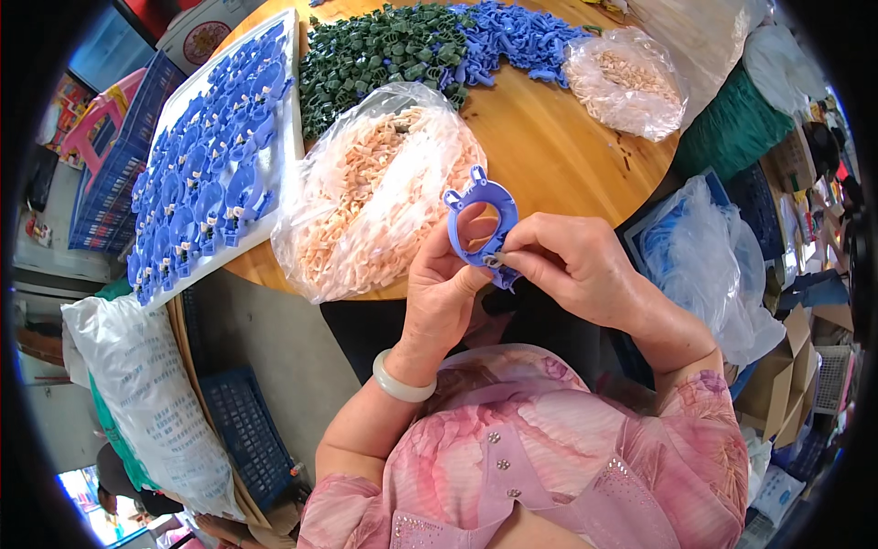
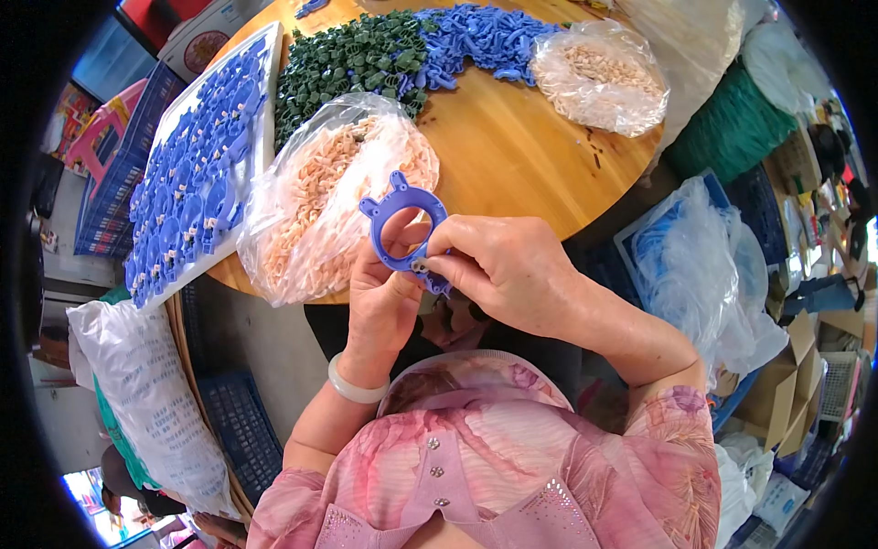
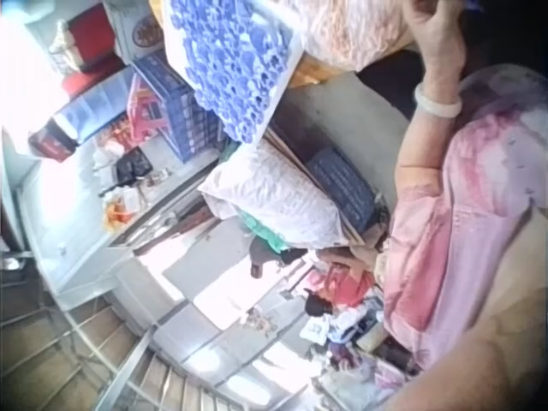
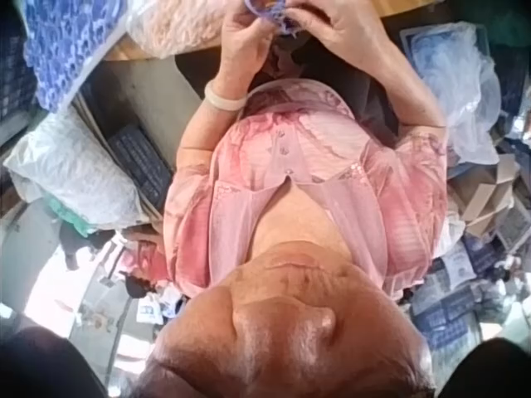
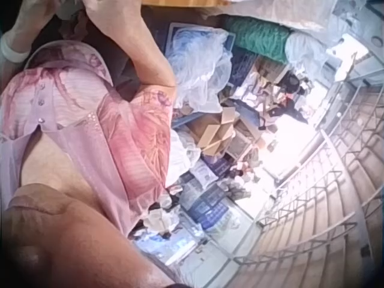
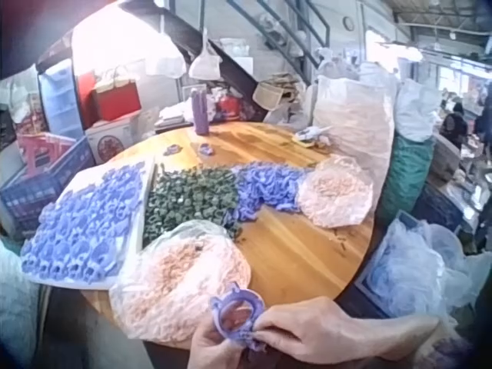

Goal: Assembling small plastic components into toy bases at a workbench.

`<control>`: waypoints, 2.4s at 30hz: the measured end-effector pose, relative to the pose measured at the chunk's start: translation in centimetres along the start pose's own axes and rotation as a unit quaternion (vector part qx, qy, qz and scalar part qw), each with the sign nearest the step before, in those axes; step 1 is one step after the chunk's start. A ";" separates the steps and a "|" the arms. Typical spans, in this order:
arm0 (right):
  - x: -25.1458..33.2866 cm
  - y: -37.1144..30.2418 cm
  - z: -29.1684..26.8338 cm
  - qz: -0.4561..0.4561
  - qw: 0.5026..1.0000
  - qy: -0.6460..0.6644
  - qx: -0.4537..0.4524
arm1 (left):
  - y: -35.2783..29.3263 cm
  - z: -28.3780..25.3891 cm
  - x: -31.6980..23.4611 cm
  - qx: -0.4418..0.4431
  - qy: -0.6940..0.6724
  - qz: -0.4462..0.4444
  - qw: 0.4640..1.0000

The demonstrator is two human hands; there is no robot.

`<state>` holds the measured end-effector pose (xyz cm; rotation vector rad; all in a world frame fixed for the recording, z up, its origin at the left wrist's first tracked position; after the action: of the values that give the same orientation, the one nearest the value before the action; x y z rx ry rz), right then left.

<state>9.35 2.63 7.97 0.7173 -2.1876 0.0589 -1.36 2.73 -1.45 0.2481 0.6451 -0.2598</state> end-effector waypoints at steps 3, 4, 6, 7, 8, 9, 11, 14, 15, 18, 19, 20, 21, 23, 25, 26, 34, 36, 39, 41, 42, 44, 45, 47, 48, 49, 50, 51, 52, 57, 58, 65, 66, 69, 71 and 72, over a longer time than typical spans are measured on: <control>-0.4 -0.4 -0.4 0.001 1.000 -0.017 -0.005 | 0.6 0.8 0.6 0.005 0.041 -0.005 0.999; -0.5 -0.4 -0.5 -0.011 0.999 -0.029 -0.014 | 0.6 0.8 0.7 -0.020 0.050 -0.018 0.998; -0.8 -0.3 -0.6 -0.012 1.000 -0.025 -0.015 | 0.8 1.4 0.7 -0.020 0.032 -0.027 0.999; -0.8 -0.2 -1.0 0.003 1.000 -0.012 0.010 | 1.0 1.5 0.8 -0.014 0.040 -0.021 0.999; -1.0 -0.3 -1.8 0.004 1.000 -0.020 0.001 | 1.2 2.0 1.2 0.004 0.001 -0.022 1.000; -1.8 -0.3 -2.7 0.020 0.999 0.032 -0.020 | 1.5 2.5 1.4 0.021 -0.038 -0.024 0.999; -4.7 0.1 -4.8 0.074 0.983 0.151 -0.076 | 2.1 2.6 2.5 0.009 -0.028 -0.065 0.997; -9.3 1.3 -12.2 0.067 0.967 -0.032 -0.243 | 3.4 3.3 3.6 0.014 -0.015 -0.100 0.995; -11.7 1.8 -14.5 0.079 0.958 -0.085 -0.261 | 3.8 3.4 4.0 0.014 -0.012 -0.113 0.993; -18.2 2.9 -19.4 0.116 0.929 -0.255 -0.244 | 4.6 3.5 4.7 0.009 -0.005 -0.112 0.994; -19.5 3.4 -20.2 0.113 0.928 -0.256 -0.246 | 4.8 3.2 4.7 0.010 0.013 -0.106 0.994; -21.4 4.0 -20.3 0.159 0.934 -0.258 -0.188 | 4.9 3.2 4.6 0.013 0.013 -0.104 0.994; -23.2 4.6 -20.1 0.204 0.935 -0.259 -0.129 | 5.0 3.1 4.5 0.014 0.006 -0.105 0.994; -24.7 5.5 -20.1 0.214 0.936 -0.256 -0.110 | 5.1 2.9 4.5 0.019 -0.008 -0.105 0.994; -24.5 6.5 -20.9 0.154 0.937 -0.262 -0.174 | 5.1 3.0 4.5 0.020 -0.013 -0.108 0.994; -24.1 7.2 -20.6 0.151 0.937 -0.262 -0.175 | 5.0 2.8 4.5 0.016 -0.018 -0.111 0.994; -24.3 9.4 -18.5 0.175 0.934 -0.296 -0.098 | 4.9 2.8 4.7 0.041 -0.064 -0.113 0.991; -23.7 8.8 -18.5 0.196 0.945 -0.237 -0.114 | 4.9 2.4 4.7 0.040 -0.066 -0.111 0.991; -23.5 7.6 -19.1 0.177 0.957 -0.167 -0.157 | 4.7 2.5 4.7 0.044 -0.064 -0.112 0.991; -23.0 6.8 -19.5 0.136 0.962 -0.156 -0.180 | 4.8 2.7 4.5 0.044 -0.069 -0.105 0.991; -22.8 6.5 -19.6 0.109 0.971 -0.109 -0.184 | 4.8 2.7 4.6 0.044 -0.070 -0.106 0.991; -22.7 5.9 -19.8 0.083 0.977 -0.064 -0.188 | 4.8 2.7 4.6 0.048 -0.073 -0.105 0.991; -23.2 5.7 -19.8 0.091 0.980 -0.012 -0.178 | 4.8 2.7 4.6 0.049 -0.074 -0.106 0.990; -23.0 5.4 -19.6 0.099 0.980 0.041 -0.166 | 4.9 2.7 4.6 0.049 -0.077 -0.103 0.990; -22.4 5.1 -19.4 0.107 0.979 0.050 -0.166 | 4.9 2.6 4.5 0.047 -0.078 -0.103 0.991; -22.1 5.0 -19.1 0.114 0.978 0.059 -0.166 | 4.9 2.5 4.5 0.047 -0.078 -0.101 0.991; -22.0 4.9 -19.0 0.115 0.978 0.059 -0.166 | 4.9 2.6 4.5 0.050 -0.078 -0.100 0.991; -22.1 4.8 -19.1 0.120 0.974 0.066 -0.182 | 4.9 2.6 4.5 0.050 -0.078 -0.100 0.991; -22.2 4.6 -19.2 0.125 0.970 0.073 -0.197 | 5.0 2.7 4.4 0.051 -0.078 -0.098 0.991; -24.1 4.2 -20.4 0.136 0.954 0.034 -0.265 | 4.9 2.7 4.4 0.055 -0.079 -0.091 0.991; -24.0 4.1 -20.7 0.131 0.950 -0.002 -0.284 | 4.9 2.7 4.4 0.055 -0.079 -0.092 0.991; -23.0 3.7 -21.2 0.126 0.948 0.006 -0.292 | 4.6 2.6 4.4 0.052 -0.073 -0.090 0.992; -22.5 3.7 -20.6 0.123 0.947 0.090 -0.283 | 4.6 2.7 4.4 0.050 -0.073 -0.090 0.992; -19.0 3.5 -18.3 0.117 0.952 0.174 -0.223 | 4.7 2.6 4.4 0.045 -0.068 -0.094 0.992; -17.3 3.3 -15.7 0.104 0.967 0.168 -0.159 | 4.9 2.6 4.4 0.046 -0.069 -0.089 0.993; -16.2 3.2 -14.2 0.088 0.979 0.133 -0.127 | 5.0 2.7 4.3 0.046 -0.073 -0.088 0.992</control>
<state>25.76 16.87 6.43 0.3495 -1.9510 -0.0315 5.02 5.86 -1.33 0.2586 0.5108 -0.4733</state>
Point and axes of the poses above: each hand's wrist, its own y-axis towards the middle knuckle, its own z-axis out of the palm, x = y × z, the point moved 8 cm from there along y, towards the middle knuckle, and after that the axes turned 4 degrees about x, right-handed, at the moved point
